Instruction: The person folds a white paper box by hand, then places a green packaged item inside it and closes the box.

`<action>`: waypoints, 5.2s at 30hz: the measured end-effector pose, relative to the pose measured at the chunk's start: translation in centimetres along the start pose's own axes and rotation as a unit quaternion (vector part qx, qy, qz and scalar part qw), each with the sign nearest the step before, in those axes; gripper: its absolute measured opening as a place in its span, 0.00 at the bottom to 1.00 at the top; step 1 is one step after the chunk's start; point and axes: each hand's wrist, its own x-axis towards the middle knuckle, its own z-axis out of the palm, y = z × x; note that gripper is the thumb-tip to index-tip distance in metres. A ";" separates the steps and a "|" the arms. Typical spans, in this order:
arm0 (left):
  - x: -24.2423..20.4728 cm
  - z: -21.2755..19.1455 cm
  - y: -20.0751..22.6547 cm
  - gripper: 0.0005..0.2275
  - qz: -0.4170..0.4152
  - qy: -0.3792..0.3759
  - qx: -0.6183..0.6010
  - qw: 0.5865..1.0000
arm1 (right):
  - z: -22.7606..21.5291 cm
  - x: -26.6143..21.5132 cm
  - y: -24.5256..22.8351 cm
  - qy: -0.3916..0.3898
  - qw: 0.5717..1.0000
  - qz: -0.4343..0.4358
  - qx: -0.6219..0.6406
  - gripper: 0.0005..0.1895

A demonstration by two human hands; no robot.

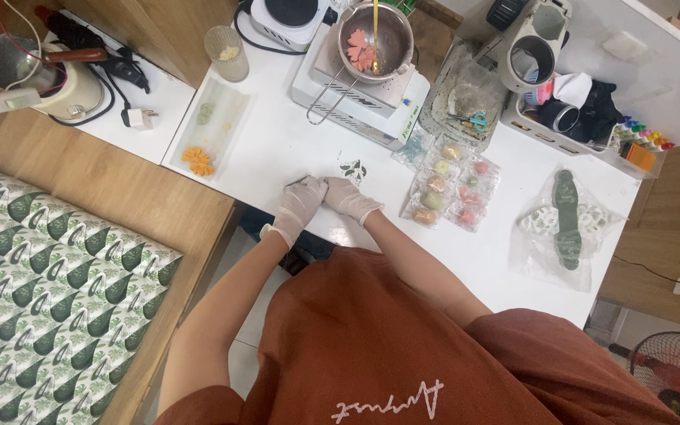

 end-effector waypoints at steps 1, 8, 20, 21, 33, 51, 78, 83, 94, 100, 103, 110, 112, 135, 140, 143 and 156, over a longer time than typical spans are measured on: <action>0.1 0.5 0.2 0.21 0.001 0.001 0.000 1.000 | 0.3 0.0 0.2 0.001 1.000 0.001 0.001 0.18; -0.2 1.0 0.0 0.25 0.016 0.077 0.079 0.994 | 3.4 0.9 2.3 0.139 0.990 -0.021 0.007 0.17; -0.5 1.2 0.4 0.16 0.002 0.050 0.063 0.997 | 0.8 -1.0 -0.7 0.103 0.991 -0.030 -0.082 0.14; -0.5 1.0 0.4 0.15 0.005 0.043 0.084 0.996 | 1.7 0.0 0.2 0.123 0.984 -0.034 -0.120 0.13; -2.0 -2.1 -1.8 0.16 0.004 0.109 -0.024 0.994 | -1.4 -2.9 -1.1 0.004 0.987 0.093 -0.129 0.16; -7.6 -5.7 -0.5 0.18 -0.348 0.221 -0.603 0.683 | -2.1 -6.7 -3.5 0.082 0.981 -0.079 0.155 0.22; -3.4 -1.2 2.6 0.15 -0.521 0.171 -0.777 0.307 | 1.2 -2.8 -2.4 0.096 0.956 -0.144 0.235 0.09; -4.4 -3.2 1.6 0.13 -0.546 0.149 -0.651 0.506 | 1.6 -2.4 -2.2 0.101 0.957 -0.143 0.233 0.09; -4.2 -1.6 1.5 0.11 -0.481 0.167 -0.490 0.708 | 2.4 -1.5 -1.2 0.094 0.951 -0.134 0.262 0.09; -5.0 -4.5 0.2 0.13 -0.541 0.074 -0.642 0.538 | 1.2 -2.7 -2.7 0.094 0.949 -0.141 0.265 0.09; -6.1 -4.5 -0.6 0.13 -0.574 0.114 -0.514 0.627 | 0.3 -3.1 -3.2 0.093 0.960 -0.109 0.242 0.14; -8.3 2.6 -0.8 0.18 -0.552 0.297 -0.689 0.364 | -0.2 -5.0 -4.1 0.058 0.941 0.006 0.333 0.13; -8.5 0.9 -1.3 0.19 -0.470 0.240 -0.807 0.266 | -0.1 -4.9 -4.0 0.042 0.925 0.042 0.375 0.13; -5.8 -6.6 -2.7 0.10 -0.262 0.150 -0.456 0.837 | 0.0 -4.1 -2.7 0.051 0.892 0.022 0.448 0.10; -4.4 -6.1 -3.6 0.09 -0.175 0.115 -0.373 0.904 | -0.5 -4.8 -3.5 0.068 0.921 -0.013 0.383 0.08; -3.6 -5.0 -4.3 0.08 -0.130 0.073 -0.351 0.924 | -0.1 -4.5 -3.8 0.121 0.948 -0.060 0.289 0.09; -3.9 -2.8 -4.7 0.01 -0.023 0.175 -0.069 0.982 | 1.5 -3.2 -1.8 0.184 0.971 -0.126 0.088 0.06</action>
